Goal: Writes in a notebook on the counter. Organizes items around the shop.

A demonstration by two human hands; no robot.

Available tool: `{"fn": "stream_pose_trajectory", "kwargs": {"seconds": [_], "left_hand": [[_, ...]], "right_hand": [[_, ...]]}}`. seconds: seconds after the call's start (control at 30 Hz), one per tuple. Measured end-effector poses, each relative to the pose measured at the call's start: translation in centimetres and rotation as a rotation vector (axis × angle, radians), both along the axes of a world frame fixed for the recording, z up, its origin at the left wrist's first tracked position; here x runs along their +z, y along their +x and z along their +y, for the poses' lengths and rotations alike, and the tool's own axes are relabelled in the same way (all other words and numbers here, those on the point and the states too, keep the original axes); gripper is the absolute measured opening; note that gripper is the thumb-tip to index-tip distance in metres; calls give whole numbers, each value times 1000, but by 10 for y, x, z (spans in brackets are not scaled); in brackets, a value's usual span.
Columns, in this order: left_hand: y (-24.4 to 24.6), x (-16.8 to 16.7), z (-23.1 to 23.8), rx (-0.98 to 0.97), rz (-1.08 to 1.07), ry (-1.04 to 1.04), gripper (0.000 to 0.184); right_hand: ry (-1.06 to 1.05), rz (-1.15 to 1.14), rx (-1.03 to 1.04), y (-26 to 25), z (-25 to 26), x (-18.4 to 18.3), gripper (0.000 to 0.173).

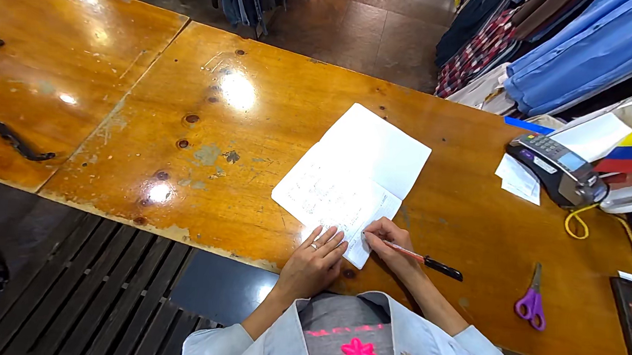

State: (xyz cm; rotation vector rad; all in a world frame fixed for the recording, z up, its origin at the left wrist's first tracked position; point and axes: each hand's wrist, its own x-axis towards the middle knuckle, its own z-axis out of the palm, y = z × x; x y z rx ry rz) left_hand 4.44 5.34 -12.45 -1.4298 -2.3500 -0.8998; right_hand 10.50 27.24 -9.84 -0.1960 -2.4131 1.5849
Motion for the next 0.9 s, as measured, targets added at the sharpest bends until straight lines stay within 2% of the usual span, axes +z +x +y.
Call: {"fn": "stream_pose_trajectory", "kwargs": {"seconds": [0.23,0.57,0.67,0.9], "left_hand": [[-1,-1,-1,-6,4,-5,30],[-1,1,-1,-12,-21,4,30],[-1,0,0,-8,-21,7,30],[0,-2,0,2,-22,9,30]], "right_hand": [[57,32,19,-1,2,-2,7],[4,36,-12,0,2,-3,11],[59,46,14,1,2,-5,6],[128,117,82,-1,4,-7,11]]}}
